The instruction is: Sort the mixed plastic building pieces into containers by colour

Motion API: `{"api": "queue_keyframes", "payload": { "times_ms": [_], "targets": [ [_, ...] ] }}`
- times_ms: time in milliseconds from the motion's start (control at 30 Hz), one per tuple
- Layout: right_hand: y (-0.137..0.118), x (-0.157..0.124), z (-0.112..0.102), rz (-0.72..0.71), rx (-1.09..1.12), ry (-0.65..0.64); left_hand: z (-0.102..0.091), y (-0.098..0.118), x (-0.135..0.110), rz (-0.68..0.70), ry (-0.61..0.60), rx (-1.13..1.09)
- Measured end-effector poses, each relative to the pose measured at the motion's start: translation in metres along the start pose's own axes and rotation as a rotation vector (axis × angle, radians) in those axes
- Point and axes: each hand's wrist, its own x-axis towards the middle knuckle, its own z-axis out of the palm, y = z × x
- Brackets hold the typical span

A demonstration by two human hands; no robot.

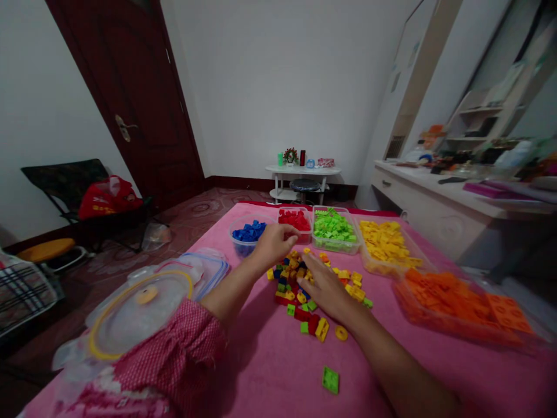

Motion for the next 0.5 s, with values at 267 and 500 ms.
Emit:
{"api": "queue_keyframes", "payload": {
  "times_ms": [267,500],
  "targets": [
    [0.014,0.005,0.002,-0.135,-0.142,0.008,0.029,-0.015,-0.028,-0.082,-0.349,0.376],
    [0.013,0.012,0.006,-0.151,-0.221,0.041,0.031,-0.025,-0.035,-0.075,-0.311,0.342]
  ]
}}
